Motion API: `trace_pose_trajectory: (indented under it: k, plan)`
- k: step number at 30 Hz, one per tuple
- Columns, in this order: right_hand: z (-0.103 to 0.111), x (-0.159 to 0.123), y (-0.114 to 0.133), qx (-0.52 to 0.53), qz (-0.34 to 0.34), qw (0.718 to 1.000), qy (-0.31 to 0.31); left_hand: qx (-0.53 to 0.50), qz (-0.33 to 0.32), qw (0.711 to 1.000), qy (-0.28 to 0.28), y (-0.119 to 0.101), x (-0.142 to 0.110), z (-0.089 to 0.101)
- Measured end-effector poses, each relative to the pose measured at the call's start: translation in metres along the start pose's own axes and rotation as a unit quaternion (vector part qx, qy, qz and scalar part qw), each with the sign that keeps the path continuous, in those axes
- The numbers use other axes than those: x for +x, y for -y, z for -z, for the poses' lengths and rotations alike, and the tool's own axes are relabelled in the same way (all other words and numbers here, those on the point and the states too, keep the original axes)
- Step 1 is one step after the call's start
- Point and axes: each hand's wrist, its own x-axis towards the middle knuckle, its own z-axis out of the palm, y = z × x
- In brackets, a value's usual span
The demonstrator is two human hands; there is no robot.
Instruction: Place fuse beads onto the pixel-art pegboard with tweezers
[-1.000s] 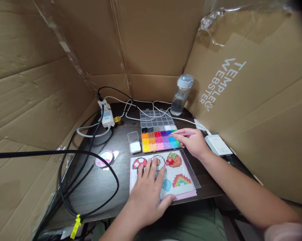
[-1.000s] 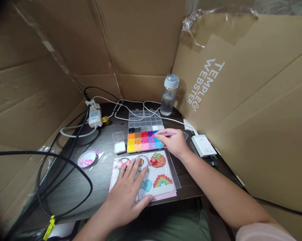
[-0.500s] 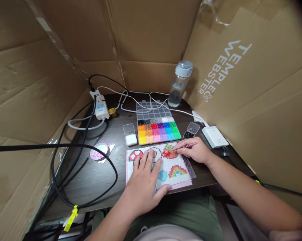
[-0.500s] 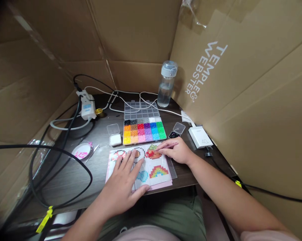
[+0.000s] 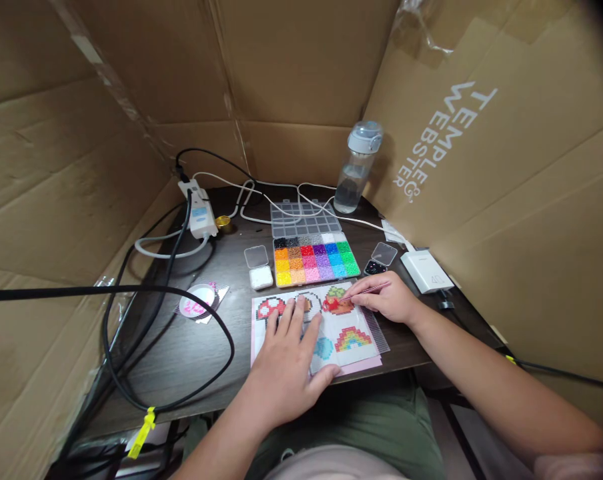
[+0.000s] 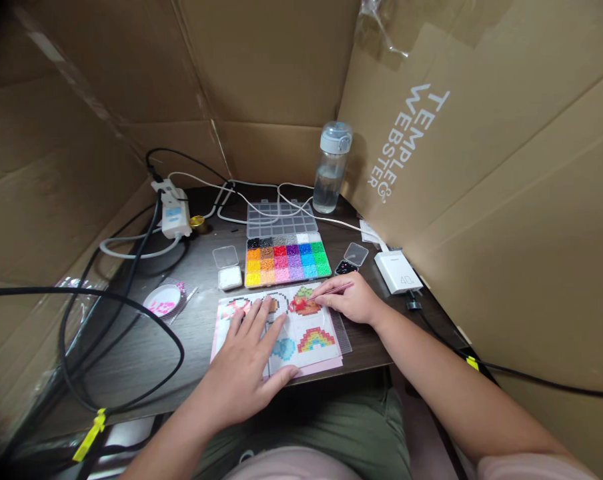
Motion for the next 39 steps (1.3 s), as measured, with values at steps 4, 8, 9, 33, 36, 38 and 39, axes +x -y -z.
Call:
trace_pose_trajectory:
  k: [4, 8, 9, 33, 36, 38, 39]
  plan:
    - [-0.001, -0.002, -0.001, 0.013, -0.009, 1.000, -0.017, -0.002, 0.003, 1.000, -0.001, 0.000, -0.001, 0.000]
    - [-0.004, 0.002, 0.003, 0.044, -0.013, 0.997, -0.059, -0.005, 0.003, 1.000, 0.001, 0.001, -0.001, 0.000]
    - [-0.005, 0.005, 0.006, 0.058, -0.010, 0.996, -0.072, -0.006, 0.004, 1.000, 0.003, 0.001, -0.001, 0.000]
    - [-0.030, 0.091, 0.030, 0.010, -0.010, 0.973, -0.230, -0.016, 0.013, 1.000, -0.005, 0.004, -0.002, -0.001]
    - [-0.019, 0.071, 0.038, 0.020, -0.016, 0.980, -0.199, -0.015, 0.010, 1.000, -0.010, 0.003, -0.002, -0.001]
    - [-0.011, 0.054, 0.039, 0.001, -0.002, 0.993, -0.119, -0.014, 0.006, 1.000, -0.011, 0.003, -0.003, -0.001]
    - [-0.007, 0.045, 0.038, -0.012, 0.002, 0.997, -0.077, -0.013, 0.005, 1.000, -0.010, 0.003, -0.002, -0.001]
